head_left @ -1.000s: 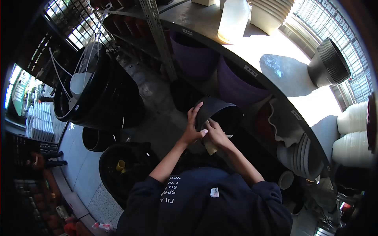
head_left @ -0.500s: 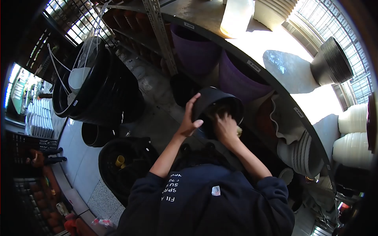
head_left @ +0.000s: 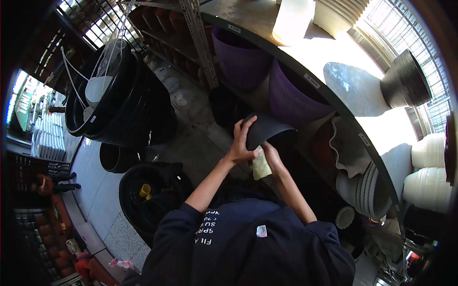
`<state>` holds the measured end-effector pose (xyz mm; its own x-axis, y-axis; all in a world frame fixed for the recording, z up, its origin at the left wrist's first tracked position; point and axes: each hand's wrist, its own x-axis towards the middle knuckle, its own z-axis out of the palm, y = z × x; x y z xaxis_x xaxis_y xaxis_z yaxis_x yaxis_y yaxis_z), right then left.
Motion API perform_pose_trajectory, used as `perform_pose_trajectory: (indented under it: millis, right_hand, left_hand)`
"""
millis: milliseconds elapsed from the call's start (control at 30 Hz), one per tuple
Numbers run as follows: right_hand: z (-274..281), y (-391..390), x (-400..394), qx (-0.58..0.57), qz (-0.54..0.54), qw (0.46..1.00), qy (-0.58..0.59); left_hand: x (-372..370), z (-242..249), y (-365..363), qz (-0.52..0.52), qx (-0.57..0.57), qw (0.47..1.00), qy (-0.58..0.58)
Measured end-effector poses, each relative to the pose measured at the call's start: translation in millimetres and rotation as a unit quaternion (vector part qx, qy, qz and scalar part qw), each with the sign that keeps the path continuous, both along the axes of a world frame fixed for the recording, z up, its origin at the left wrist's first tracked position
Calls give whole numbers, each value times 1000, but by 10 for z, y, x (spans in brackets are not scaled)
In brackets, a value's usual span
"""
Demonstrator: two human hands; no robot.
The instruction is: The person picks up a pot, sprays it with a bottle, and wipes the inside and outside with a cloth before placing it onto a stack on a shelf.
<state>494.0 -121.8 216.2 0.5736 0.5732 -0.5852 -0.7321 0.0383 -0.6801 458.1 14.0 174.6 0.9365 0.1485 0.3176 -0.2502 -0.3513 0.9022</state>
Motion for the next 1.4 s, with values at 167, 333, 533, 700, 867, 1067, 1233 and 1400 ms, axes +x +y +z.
perform_pose_trajectory:
  millis: [167,333,533,700,867,1067,1233,1400]
  right_hand:
    - [191,-311,106,31,24,988,-148]
    - [203,-572,380,-421,109,462,-773]
    - [-346,-504,184,-387,168,629,-653]
    - [-548,-179,-100,-234,193,840,-449]
    - [-158,-214,39,-21,146,983,-112]
    - [171,-287,139,-415,164,569,-691]
    - [-953,-424,261,-500,205,367,-758]
    - [-1150,-363,66,-415,301,548,-660]
  left_hand:
    - [18,-113,226,51,-82,994,47]
    - [-75,132,278,44,-115,991,44]
    - [18,99,8,119,-142,983,3]
    - [-3,-128,-184,162,-46,986,5]
    - [-89,-149,-115,106,-73,988,89]
    - [-133,-115,67,52,-79,987,127]
    - [-123,-5,-124,65,-98,990,73]
    - [-127,-435,-169,96,-174,974,112]
